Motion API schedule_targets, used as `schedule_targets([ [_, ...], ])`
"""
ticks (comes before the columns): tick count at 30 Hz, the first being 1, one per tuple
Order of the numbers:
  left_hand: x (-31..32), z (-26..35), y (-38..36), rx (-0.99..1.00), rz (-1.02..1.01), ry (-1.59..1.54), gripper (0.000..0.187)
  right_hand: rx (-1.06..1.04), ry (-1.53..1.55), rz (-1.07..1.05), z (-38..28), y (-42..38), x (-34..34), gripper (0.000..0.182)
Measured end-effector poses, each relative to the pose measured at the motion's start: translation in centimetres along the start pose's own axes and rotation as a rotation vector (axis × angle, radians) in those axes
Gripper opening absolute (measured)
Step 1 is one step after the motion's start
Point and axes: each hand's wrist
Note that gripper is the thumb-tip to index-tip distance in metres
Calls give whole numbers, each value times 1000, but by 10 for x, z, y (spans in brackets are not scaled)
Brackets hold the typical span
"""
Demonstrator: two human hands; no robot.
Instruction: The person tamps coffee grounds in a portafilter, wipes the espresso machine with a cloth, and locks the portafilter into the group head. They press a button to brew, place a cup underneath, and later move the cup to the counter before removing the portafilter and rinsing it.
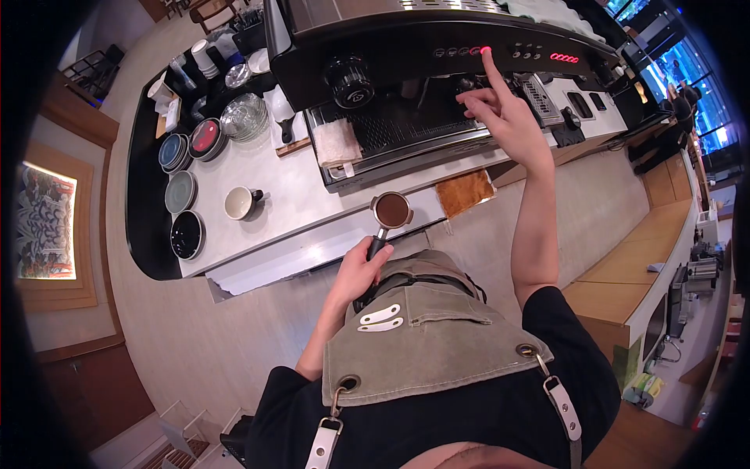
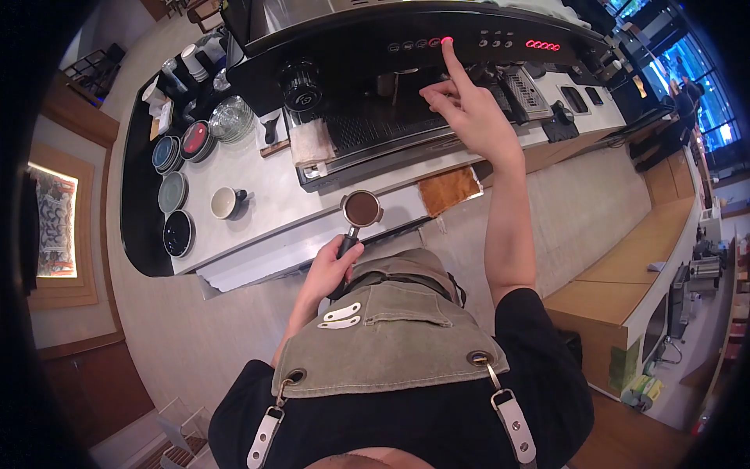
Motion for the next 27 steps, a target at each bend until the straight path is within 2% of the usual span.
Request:
schedule_targets([
  [9,-9,3,-9,-14,-4,18,32,11,78,-15,0,0,-2,75],
  [12,-16,4,-12,-29,-1,18,30,-5,247,25,7,5,2,70],
  [14,-17,1,-14,-25,2,-5,31,-28,209,168,17,8,1,59],
  [16,-20,-2,-12,2,4,-27,32,-6,240,351,18,6,0,39],
  [20,-23,-1,-13,-39,-17,-2,32,119,328,228,33,-25,2,24],
  [23,-23,3,-13,-55,-45,50,32,383,214,-49,80,-56,36,35],
  [25,-30,-3,-13,-54,-43,106,33,642,210,-182,132,-79,85,43],
  [27,-29,-2,-16,-53,-35,106,34,332,-306,-173,180,-106,125,59],
])
Point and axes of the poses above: each hand's wrist, its own y-axis towards the middle knuckle, its own x-axis out of the palm, z = x × y, and after that the axes turned 10 degrees about -y, right-handed
